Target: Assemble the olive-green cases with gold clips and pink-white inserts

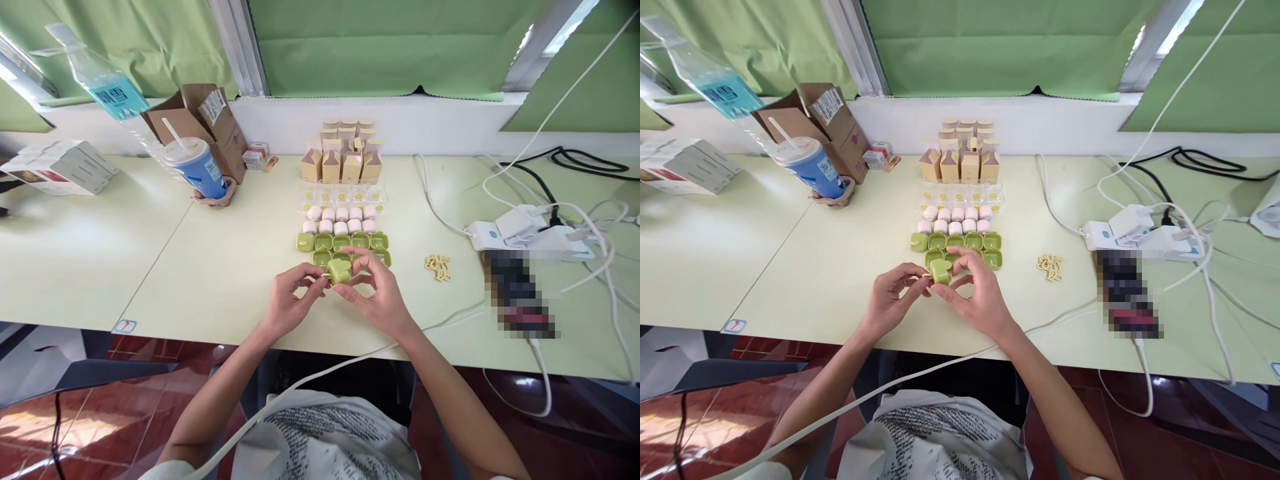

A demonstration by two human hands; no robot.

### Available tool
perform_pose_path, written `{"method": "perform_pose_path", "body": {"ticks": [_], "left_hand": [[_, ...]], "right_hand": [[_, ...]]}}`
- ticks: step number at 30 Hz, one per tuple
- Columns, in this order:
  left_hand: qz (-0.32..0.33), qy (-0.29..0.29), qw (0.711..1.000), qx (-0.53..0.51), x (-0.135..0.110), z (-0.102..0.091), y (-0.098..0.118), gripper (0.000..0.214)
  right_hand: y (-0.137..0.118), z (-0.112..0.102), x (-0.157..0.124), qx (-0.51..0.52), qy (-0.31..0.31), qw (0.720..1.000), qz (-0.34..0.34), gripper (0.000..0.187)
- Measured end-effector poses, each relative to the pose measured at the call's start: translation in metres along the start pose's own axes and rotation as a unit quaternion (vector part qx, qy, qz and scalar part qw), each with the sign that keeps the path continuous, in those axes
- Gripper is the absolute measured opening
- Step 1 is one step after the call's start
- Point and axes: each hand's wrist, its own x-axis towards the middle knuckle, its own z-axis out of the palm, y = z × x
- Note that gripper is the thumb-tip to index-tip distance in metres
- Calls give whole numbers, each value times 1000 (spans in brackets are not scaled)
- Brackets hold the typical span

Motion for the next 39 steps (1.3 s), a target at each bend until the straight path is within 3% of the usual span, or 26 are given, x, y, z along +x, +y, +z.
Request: {"method": "perform_pose_path", "body": {"ticks": [3, 5, 10, 14, 18, 21, 24, 27, 31, 39], "left_hand": [[-5, -4, 1000, 6, 0, 1, 0, 20], [-5, -5, 1000, 27, -1, 0, 0, 18], [2, -3, 998, 62, 0, -2, 2, 17], [-15, -1, 998, 60, 0, -3, 1, 19], [-60, -10, 997, 54, 1, -5, 1, 22], [-66, -38, 996, 44, 2, -6, 4, 20], [-58, -71, 995, 38, 2, -6, 6, 18], [-59, -77, 994, 49, 2, -7, 4, 17], [-53, -79, 994, 51, 2, -7, 0, 16], [-37, -66, 995, 61, 1, -5, 2, 15]], "right_hand": [[-2, 0, 0, 89, -17, 994, 58, 53], [-3, -1, 0, 87, -19, 993, 71, 62], [-6, -2, 1, 50, -25, 996, 64, 45], [-4, -2, 1, 45, -24, 998, 43, 44], [0, -1, 0, 42, 7, 999, -10, 55], [2, 0, 1, -28, 1, 995, -95, 41], [3, 1, 2, -133, -8, 970, -202, 24], [3, 2, 2, -194, 4, 942, -273, 23], [2, 1, 1, -228, 5, 926, -300, 22], [2, 1, 1, -223, -13, 929, -296, 19]]}}
